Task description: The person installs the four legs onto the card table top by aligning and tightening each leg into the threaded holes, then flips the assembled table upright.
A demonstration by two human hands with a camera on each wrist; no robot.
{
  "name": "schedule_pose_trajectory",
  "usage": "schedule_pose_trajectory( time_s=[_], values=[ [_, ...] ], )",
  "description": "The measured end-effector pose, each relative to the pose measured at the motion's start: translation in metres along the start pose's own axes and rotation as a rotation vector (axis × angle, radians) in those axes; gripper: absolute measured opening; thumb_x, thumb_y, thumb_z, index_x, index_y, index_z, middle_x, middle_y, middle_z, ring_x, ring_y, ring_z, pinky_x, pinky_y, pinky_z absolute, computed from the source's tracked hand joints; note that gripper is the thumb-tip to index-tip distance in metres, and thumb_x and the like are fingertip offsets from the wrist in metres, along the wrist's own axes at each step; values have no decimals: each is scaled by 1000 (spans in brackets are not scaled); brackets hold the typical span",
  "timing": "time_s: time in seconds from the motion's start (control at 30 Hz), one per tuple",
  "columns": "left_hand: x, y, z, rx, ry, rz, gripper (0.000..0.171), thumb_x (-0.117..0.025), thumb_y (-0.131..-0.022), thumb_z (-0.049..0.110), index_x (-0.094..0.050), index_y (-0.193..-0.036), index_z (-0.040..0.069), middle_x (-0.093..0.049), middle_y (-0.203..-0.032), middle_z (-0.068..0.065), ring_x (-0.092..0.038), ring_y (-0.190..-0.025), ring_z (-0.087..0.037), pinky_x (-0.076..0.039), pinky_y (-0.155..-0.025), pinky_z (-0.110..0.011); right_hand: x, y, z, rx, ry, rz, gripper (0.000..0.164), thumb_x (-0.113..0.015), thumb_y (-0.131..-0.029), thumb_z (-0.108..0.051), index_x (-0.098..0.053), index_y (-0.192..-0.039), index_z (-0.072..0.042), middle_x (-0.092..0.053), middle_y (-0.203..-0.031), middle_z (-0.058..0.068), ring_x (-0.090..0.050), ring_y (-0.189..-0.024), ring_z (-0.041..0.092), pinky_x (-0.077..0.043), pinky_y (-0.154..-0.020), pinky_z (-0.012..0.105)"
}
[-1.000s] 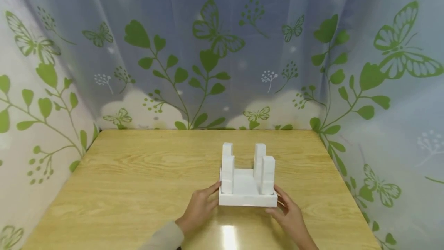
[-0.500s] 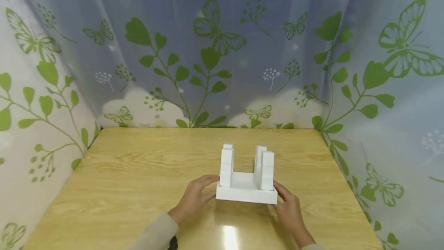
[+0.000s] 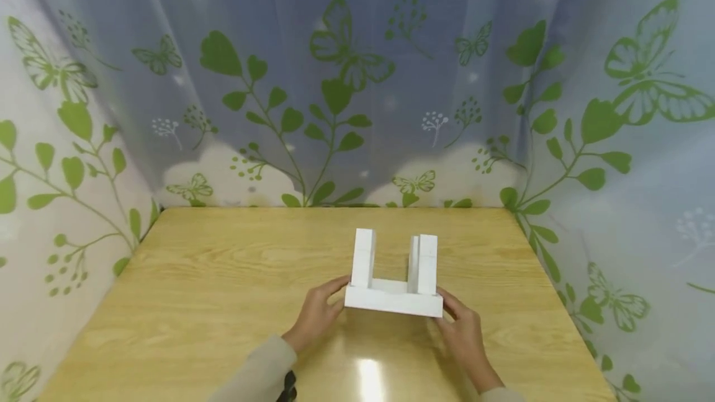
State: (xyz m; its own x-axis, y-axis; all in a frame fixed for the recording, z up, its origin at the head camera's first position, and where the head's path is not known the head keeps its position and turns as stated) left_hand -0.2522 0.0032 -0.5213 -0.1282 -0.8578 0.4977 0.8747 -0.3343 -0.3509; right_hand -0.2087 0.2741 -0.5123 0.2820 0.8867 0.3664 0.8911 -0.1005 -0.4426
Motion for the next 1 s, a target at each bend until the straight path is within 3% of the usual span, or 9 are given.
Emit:
schedule_pose_trajectory(
  time_s=[0.2, 0.3, 0.4, 0.5, 0.6, 0.77, 1.0],
  values=[
    [3, -6, 7, 56, 100, -56, 49, -63, -91, 22, -54, -132, -4, -59, -129, -17, -60, -116, -26, -51, -94, -26, 3, -10, -8, -104, -2, -49, 35, -76, -78, 0, -67, -111, 7, -67, -106, 24, -62, -90, -8, -55, -74, 13],
    [9, -11, 13, 104, 172, -90, 50, -62, -92, 24, -53, -133, -3, -62, -125, -16, -63, -112, -23, -53, -90, -22, 5, -16, -15, -125, 40, -84, 34, -75, -81, -6, -67, -113, 6, -69, -105, 22, -61, -90, -8, -57, -74, 18],
    [18, -18, 18, 148, 189, -96, 47, -64, -91, 22, -56, -130, -2, -67, -118, -13, -65, -106, -20, -54, -85, -21, 6, -26, -22, -172, 64, -131, 37, -72, -86, -14, -65, -118, 4, -69, -107, 19, -58, -92, -9, -59, -78, 27],
    [29, -27, 21, 182, 161, -93, 45, -64, -92, 25, -59, -127, -2, -68, -113, -12, -67, -102, -20, -56, -84, -22, 2, -39, -25, -269, 34, -197, 44, -67, -91, -24, -61, -124, 4, -67, -113, 20, -58, -92, -7, -58, -79, 28],
    [37, -33, 19, 255, 185, -97, 46, -63, -93, 30, -61, -125, -3, -68, -112, -13, -67, -101, -22, -57, -84, -27, -4, -53, -25, -364, -33, -272, 54, -63, -93, -32, -55, -130, 6, -62, -121, 23, -62, -94, 3, -58, -78, 25],
    [44, -41, 8, 431, 356, -76, 45, -63, -93, 31, -62, -122, -2, -66, -114, -15, -67, -98, -24, -58, -85, -36, -18, -74, -20, -484, -123, -363, 65, -60, -93, -43, -52, -131, 8, -57, -126, 25, -63, -102, 21, -57, -85, 31],
    [51, -50, -3, 542, 411, -55, 39, -62, -94, 28, -66, -115, -4, -67, -105, -15, -68, -84, -19, -58, -84, -41, -37, -89, -7, -618, -170, -398, 75, -59, -91, -50, -48, -133, 10, -56, -126, 24, -63, -93, 18, -55, -89, 39]
  ],
)
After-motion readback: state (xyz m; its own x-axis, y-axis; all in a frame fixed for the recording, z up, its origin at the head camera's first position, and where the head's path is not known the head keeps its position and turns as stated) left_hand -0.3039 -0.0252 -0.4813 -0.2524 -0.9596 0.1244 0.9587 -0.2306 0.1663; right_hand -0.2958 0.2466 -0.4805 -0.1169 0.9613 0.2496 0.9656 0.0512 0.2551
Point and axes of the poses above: each hand's wrist, its own y-axis away from the middle knuckle, its own x-axis out of the back of the hand, z = x × y, the point moved 7 cm from there along -y, towards the middle knuckle
